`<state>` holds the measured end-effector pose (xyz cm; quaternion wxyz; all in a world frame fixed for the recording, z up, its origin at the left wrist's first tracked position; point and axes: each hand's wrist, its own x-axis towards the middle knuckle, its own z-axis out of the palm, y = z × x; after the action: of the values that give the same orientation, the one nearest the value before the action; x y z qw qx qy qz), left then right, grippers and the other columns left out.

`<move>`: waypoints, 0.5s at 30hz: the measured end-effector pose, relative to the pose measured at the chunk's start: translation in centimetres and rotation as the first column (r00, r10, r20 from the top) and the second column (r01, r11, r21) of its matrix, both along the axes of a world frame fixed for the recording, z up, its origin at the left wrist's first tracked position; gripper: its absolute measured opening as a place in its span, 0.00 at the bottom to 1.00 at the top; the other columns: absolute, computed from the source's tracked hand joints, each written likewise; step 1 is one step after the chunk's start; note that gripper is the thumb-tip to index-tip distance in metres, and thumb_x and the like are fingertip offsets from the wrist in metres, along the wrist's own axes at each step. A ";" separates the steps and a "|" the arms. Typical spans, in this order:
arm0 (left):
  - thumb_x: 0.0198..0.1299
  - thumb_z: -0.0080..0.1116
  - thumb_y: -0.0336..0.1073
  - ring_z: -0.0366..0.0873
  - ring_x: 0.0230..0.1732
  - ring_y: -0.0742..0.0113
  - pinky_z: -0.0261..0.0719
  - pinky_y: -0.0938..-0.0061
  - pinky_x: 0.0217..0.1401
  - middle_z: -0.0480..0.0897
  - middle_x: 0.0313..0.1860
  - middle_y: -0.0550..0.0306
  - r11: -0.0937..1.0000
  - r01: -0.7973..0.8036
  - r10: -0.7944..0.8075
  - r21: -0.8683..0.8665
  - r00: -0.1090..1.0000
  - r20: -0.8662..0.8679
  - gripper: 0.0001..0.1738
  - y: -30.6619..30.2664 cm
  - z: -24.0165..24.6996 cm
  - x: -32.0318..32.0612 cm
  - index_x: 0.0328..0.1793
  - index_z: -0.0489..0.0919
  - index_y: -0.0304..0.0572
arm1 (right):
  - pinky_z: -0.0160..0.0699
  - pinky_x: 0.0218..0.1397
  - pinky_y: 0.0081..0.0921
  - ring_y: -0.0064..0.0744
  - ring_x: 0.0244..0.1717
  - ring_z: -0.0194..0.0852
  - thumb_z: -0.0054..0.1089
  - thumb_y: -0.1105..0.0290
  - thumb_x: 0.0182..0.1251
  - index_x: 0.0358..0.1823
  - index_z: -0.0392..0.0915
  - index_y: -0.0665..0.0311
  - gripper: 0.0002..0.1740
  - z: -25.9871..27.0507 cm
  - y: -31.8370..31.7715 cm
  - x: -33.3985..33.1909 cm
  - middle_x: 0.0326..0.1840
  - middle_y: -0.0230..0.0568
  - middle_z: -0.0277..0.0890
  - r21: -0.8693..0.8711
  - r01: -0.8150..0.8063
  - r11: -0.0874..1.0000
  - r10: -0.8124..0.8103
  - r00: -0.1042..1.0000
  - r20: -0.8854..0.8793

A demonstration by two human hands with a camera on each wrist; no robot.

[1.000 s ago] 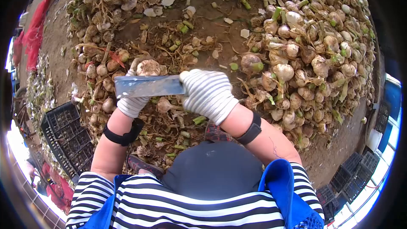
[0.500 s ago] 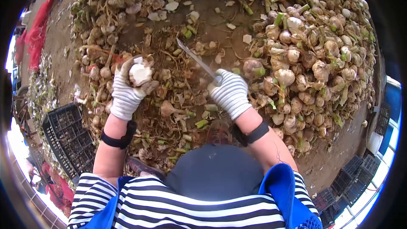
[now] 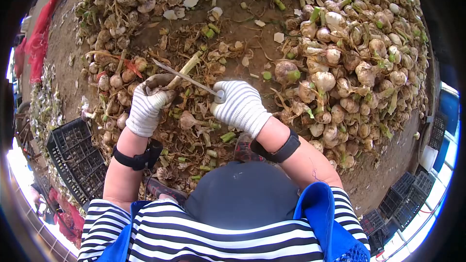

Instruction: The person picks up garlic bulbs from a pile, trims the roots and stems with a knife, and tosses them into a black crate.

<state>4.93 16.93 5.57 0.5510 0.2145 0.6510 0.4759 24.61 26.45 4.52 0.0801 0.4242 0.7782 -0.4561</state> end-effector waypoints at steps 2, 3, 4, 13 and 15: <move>0.46 0.59 0.25 0.79 0.36 0.67 0.81 0.73 0.45 0.81 0.38 0.53 1.000 -0.023 0.023 0.013 0.999 -0.023 0.18 -0.5 2.2 -0.1 0.47 0.77 0.30 | 0.76 0.41 0.38 0.52 0.35 0.77 0.51 0.65 0.47 0.34 0.79 0.65 0.15 -1.6 -0.3 1.4 0.32 0.54 0.77 -0.065 -0.023 0.998 0.031 0.992 0.123; 0.46 0.60 0.25 0.79 0.35 0.68 0.81 0.74 0.44 0.81 0.37 0.54 0.998 -0.048 0.050 0.038 0.997 -0.050 0.17 -0.5 2.9 -0.6 0.46 0.78 0.31 | 0.76 0.44 0.38 0.52 0.37 0.77 0.51 0.65 0.48 0.36 0.80 0.65 0.16 -2.9 -0.2 2.3 0.34 0.56 0.78 -0.119 -0.042 0.992 0.069 0.969 0.236; 0.49 0.66 0.33 0.79 0.36 0.71 0.80 0.77 0.45 0.80 0.41 0.53 0.981 -0.136 0.130 0.137 0.990 0.053 0.18 -0.5 0.8 -2.7 0.45 0.78 0.32 | 0.75 0.46 0.37 0.53 0.39 0.77 0.51 0.64 0.49 0.36 0.80 0.66 0.17 -5.3 -1.0 3.9 0.36 0.57 0.77 -0.133 -0.014 0.991 0.047 0.967 0.251; 0.56 0.56 0.61 0.76 0.54 0.58 0.71 0.63 0.61 0.77 0.54 0.46 0.898 0.351 -0.199 0.267 0.863 -0.463 0.38 8.2 5.4 -2.2 0.60 0.69 0.36 | 0.72 0.31 0.24 0.25 0.24 0.72 0.56 0.68 0.47 0.39 0.78 0.71 0.18 -5.5 0.3 2.0 0.23 0.39 0.77 -0.279 0.321 0.905 -0.368 0.920 -0.136; 0.51 0.64 0.56 0.77 0.52 0.57 0.71 0.62 0.59 0.77 0.52 0.47 0.496 0.082 -0.868 -0.864 0.072 -0.492 0.37 7.3 5.2 -2.2 0.60 0.70 0.41 | 0.72 0.31 0.26 0.28 0.23 0.72 0.56 0.67 0.47 0.38 0.78 0.71 0.18 -6.5 0.9 3.5 0.22 0.40 0.76 -0.206 0.393 0.896 -0.409 0.912 -0.042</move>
<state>2.75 24.25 10.79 0.2311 0.4620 0.8219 -0.2401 28.15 27.31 -2.00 -0.0077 0.5462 0.6289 -0.5533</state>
